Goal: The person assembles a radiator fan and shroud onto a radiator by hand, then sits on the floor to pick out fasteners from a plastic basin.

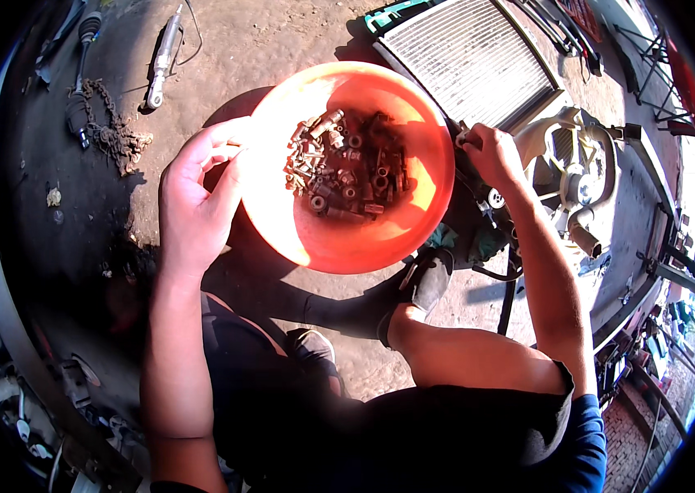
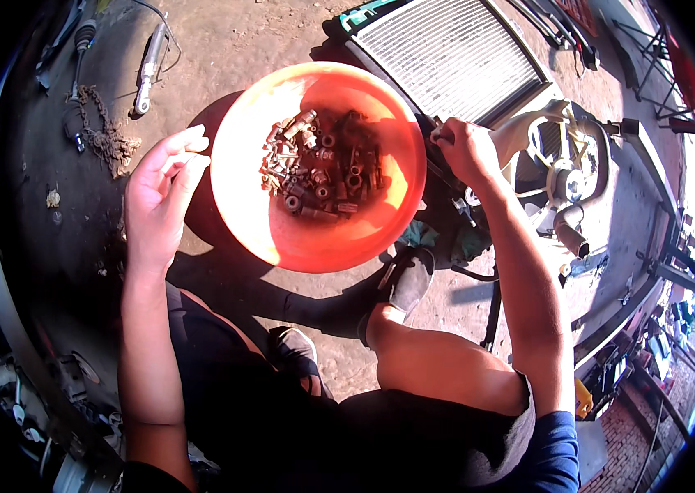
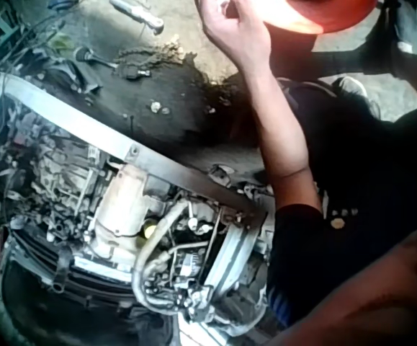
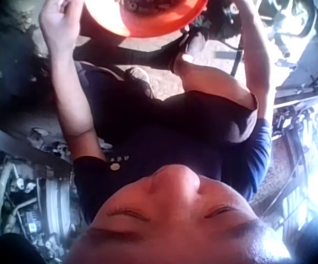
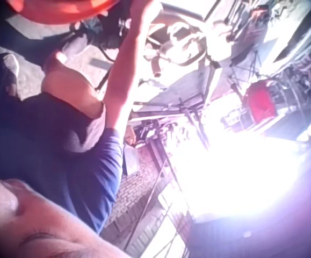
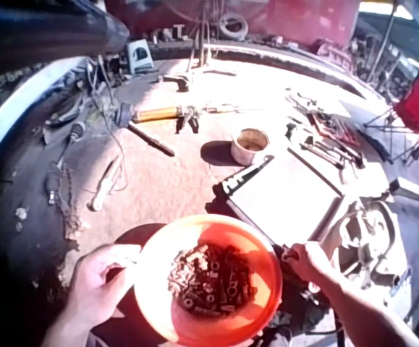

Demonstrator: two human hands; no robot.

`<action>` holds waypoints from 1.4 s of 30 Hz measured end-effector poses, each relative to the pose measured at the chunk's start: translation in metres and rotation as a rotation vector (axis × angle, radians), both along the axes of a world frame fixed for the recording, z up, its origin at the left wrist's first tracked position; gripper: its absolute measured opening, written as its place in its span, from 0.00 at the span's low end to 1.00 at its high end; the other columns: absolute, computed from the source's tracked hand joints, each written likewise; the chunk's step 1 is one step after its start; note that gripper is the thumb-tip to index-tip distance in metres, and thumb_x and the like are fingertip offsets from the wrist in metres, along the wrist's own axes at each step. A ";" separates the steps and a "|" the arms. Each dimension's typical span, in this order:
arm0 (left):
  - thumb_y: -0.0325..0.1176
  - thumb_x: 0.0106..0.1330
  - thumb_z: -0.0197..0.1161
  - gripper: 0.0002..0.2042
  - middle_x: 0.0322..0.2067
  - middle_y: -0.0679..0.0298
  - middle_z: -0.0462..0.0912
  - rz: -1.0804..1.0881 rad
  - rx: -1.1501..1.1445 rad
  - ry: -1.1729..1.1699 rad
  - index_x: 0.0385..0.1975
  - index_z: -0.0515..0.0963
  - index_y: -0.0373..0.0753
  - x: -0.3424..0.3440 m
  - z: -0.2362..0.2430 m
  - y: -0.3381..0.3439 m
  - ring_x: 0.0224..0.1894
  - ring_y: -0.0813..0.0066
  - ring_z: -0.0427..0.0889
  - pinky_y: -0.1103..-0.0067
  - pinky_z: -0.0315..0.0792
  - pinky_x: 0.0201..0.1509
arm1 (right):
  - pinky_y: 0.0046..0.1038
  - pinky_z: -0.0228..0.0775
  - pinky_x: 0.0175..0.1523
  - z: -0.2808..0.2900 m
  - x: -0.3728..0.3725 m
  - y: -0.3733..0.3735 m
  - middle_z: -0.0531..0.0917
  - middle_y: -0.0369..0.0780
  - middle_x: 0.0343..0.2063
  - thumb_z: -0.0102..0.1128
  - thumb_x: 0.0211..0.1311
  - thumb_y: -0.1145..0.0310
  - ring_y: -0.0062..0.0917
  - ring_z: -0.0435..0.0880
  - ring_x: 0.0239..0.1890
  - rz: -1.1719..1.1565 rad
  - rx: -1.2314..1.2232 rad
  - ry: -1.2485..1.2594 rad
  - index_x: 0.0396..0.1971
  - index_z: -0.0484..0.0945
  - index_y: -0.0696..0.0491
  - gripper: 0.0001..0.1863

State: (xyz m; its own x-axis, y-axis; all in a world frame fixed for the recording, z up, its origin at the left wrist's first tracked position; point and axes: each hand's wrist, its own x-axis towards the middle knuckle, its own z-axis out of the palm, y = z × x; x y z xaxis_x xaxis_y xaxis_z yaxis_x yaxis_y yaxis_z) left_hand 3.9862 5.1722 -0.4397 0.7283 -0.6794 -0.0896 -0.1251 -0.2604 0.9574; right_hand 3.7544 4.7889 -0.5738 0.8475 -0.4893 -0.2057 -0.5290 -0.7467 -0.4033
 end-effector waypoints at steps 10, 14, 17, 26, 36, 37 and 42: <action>0.26 0.78 0.61 0.16 0.49 0.63 0.86 -0.015 0.026 0.016 0.62 0.78 0.29 -0.005 -0.012 -0.023 0.52 0.81 0.83 0.79 0.75 0.62 | 0.46 0.80 0.44 -0.011 0.007 -0.004 0.88 0.49 0.31 0.63 0.64 0.65 0.49 0.89 0.37 0.083 -0.104 0.046 0.34 0.84 0.53 0.08; 0.24 0.73 0.66 0.14 0.47 0.64 0.86 -0.001 -0.011 0.011 0.56 0.81 0.31 -0.010 -0.013 -0.032 0.49 0.79 0.84 0.79 0.77 0.58 | 0.46 0.83 0.43 -0.010 0.015 -0.004 0.88 0.51 0.31 0.63 0.64 0.61 0.48 0.90 0.36 0.081 -0.165 0.198 0.36 0.86 0.52 0.11; 0.24 0.73 0.65 0.14 0.47 0.63 0.86 -0.013 0.015 -0.008 0.56 0.81 0.31 -0.008 -0.014 -0.030 0.49 0.79 0.84 0.78 0.77 0.58 | 0.45 0.83 0.43 0.001 0.021 0.000 0.88 0.51 0.31 0.64 0.65 0.57 0.47 0.91 0.36 0.054 -0.153 0.269 0.37 0.87 0.53 0.14; 0.26 0.76 0.63 0.17 0.50 0.63 0.86 0.014 0.062 -0.003 0.62 0.78 0.30 -0.002 -0.014 -0.014 0.51 0.80 0.84 0.79 0.75 0.63 | 0.44 0.84 0.41 0.007 0.038 0.004 0.90 0.50 0.33 0.62 0.71 0.51 0.45 0.92 0.38 0.083 -0.182 0.520 0.37 0.89 0.56 0.21; 0.25 0.73 0.67 0.14 0.45 0.66 0.85 0.029 0.004 0.039 0.56 0.80 0.32 -0.007 -0.016 -0.022 0.48 0.82 0.82 0.80 0.76 0.55 | 0.45 0.83 0.49 0.018 0.049 -0.008 0.91 0.49 0.42 0.61 0.68 0.58 0.43 0.91 0.46 0.237 -0.119 0.627 0.42 0.90 0.53 0.16; 0.25 0.73 0.67 0.14 0.45 0.66 0.85 0.029 0.004 0.036 0.56 0.80 0.32 -0.006 -0.017 -0.022 0.48 0.82 0.82 0.80 0.76 0.55 | 0.45 0.83 0.49 0.019 0.050 -0.007 0.91 0.49 0.42 0.61 0.68 0.58 0.43 0.91 0.46 0.237 -0.119 0.624 0.42 0.90 0.53 0.16; 0.26 0.73 0.68 0.14 0.44 0.66 0.85 0.021 -0.002 0.030 0.55 0.80 0.32 -0.005 -0.015 -0.021 0.47 0.81 0.83 0.80 0.76 0.54 | 0.42 0.82 0.54 0.024 0.054 0.005 0.91 0.45 0.47 0.56 0.72 0.60 0.40 0.90 0.53 0.272 -0.200 0.769 0.47 0.89 0.53 0.17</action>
State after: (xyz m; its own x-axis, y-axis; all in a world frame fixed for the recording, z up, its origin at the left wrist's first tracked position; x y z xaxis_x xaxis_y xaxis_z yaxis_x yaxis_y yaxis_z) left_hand 3.9815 5.1513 -0.4544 0.7393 -0.6643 -0.1105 -0.0907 -0.2609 0.9611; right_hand 3.8089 4.7942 -0.5501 0.6000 -0.3768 -0.7057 -0.3933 -0.9071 0.1499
